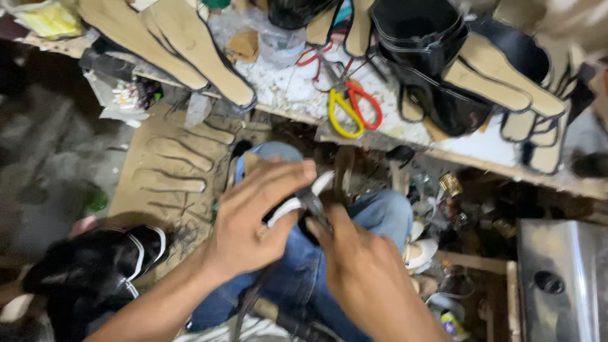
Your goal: The person removes a shoe insole, then uses a hammer and a curved metal tool to pry and separate the sole from the upper. They repeatedly tap and lever the tool along the edge to detach the sole material.
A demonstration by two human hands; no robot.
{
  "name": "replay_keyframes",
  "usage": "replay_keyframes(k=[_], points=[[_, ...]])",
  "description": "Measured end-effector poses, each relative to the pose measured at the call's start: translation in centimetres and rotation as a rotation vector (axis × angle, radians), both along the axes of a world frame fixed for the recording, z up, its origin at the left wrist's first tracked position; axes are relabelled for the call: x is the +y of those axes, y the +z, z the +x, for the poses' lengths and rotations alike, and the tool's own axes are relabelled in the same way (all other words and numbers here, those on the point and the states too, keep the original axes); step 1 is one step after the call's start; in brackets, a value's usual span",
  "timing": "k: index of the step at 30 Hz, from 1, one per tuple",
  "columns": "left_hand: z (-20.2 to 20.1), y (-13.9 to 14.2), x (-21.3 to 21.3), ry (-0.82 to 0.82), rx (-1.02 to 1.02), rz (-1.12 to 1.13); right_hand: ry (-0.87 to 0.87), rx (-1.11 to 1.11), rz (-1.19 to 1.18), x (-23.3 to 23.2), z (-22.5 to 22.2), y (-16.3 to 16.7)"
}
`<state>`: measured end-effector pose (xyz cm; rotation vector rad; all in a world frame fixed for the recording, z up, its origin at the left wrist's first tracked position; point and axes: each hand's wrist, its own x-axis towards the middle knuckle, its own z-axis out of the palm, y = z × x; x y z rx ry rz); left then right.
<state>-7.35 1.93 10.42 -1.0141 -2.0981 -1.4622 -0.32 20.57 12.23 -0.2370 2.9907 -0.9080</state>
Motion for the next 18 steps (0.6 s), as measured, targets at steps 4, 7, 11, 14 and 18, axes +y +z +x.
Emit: replay_keyframes(k=[4, 7, 11, 14, 18], points=[[0.4, -0.4, -0.4, 0.071, -0.011, 0.076, 0.143, 0.090, -0.040, -0.5, -0.8, 1.5], [0.5, -0.9, -0.5, 0.040, -0.021, 0.075, 0.171, -0.096, 0.483, 0.7, -1.1, 5.8], [0.4, -1.2, -0.9, 0.157, -0.138, 0.181, 0.084, -0.454, 0.565, 2.4, -1.9, 10.1], [0.3, -1.1, -1.2, 0.174, -0.135, 0.197, 0.136, -0.282, 0.268, 2.0, -2.0, 9.1], [0.0, -0.9, -1.2, 0.184, -0.198, 0.177, 0.041, 0.235, -0.039, 0.0, -2.0, 4.4]])
